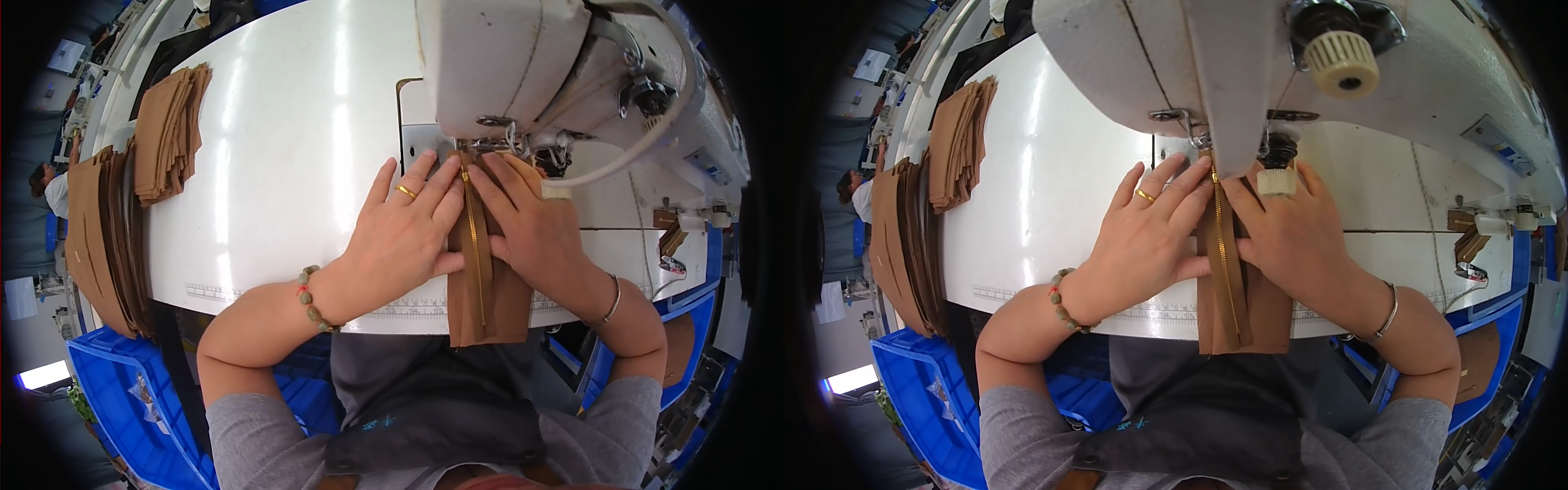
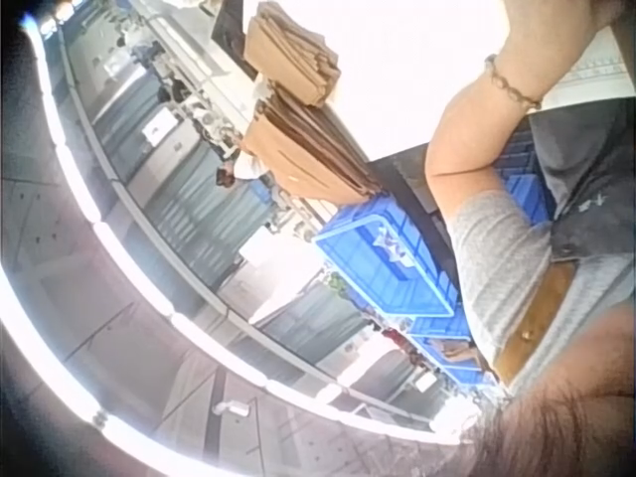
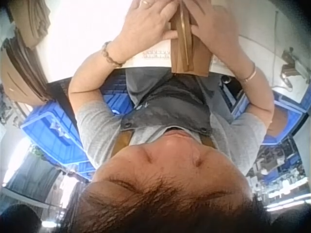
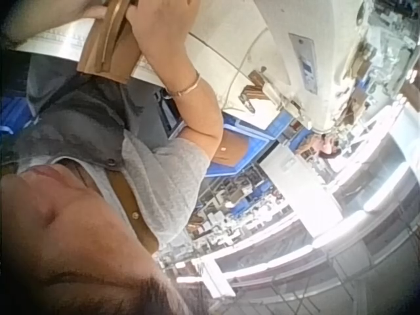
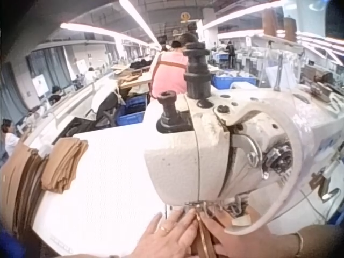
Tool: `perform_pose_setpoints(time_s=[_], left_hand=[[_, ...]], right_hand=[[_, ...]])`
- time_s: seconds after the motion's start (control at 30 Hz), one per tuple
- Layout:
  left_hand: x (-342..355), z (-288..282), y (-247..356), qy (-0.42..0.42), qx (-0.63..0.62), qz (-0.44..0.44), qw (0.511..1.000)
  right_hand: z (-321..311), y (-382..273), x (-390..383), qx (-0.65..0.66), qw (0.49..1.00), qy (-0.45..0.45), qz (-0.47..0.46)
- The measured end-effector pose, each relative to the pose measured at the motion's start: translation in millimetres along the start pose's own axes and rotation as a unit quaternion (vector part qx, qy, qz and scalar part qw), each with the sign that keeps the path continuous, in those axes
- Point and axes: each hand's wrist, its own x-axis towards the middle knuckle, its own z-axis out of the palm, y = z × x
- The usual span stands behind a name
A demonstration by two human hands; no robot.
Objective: Sewing zippers onto leather bag components using an industrial sewing machine.
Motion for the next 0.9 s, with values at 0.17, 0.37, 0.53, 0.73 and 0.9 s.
perform_pose_setpoints(time_s=[0.17, 0.37, 0.53, 0.73, 0.9], left_hand=[[5.4, 1.6, -1.0, 0.000, -0.013, 0.025, 1.000], [8.3, 2.6, -2.4, 0.015, 0.003, 0.025, 1.000], [10.4, 4.2, -3.6, 0.038, 0.004, 0.026, 0.999], [7.6, 0.1, 5.9, 0.061, 0.012, 0.042, 0.997], [-8.2, 12.2, 22.0, 0.116, 0.078, 0.149, 0.979]], right_hand=[[-1.6, 0.9, -3.6, -0.026, 1.000, -0.013, 0.011], [-2.3, 3.0, -1.1, -0.040, 0.999, 0.000, 0.014], [-2.3, 3.9, -1.0, -0.041, 0.999, 0.017, 0.014], [-2.1, 4.8, 2.8, -0.011, 0.996, 0.086, -0.021], [-7.8, -1.8, -10.1, -0.040, 0.994, 0.098, -0.039]])
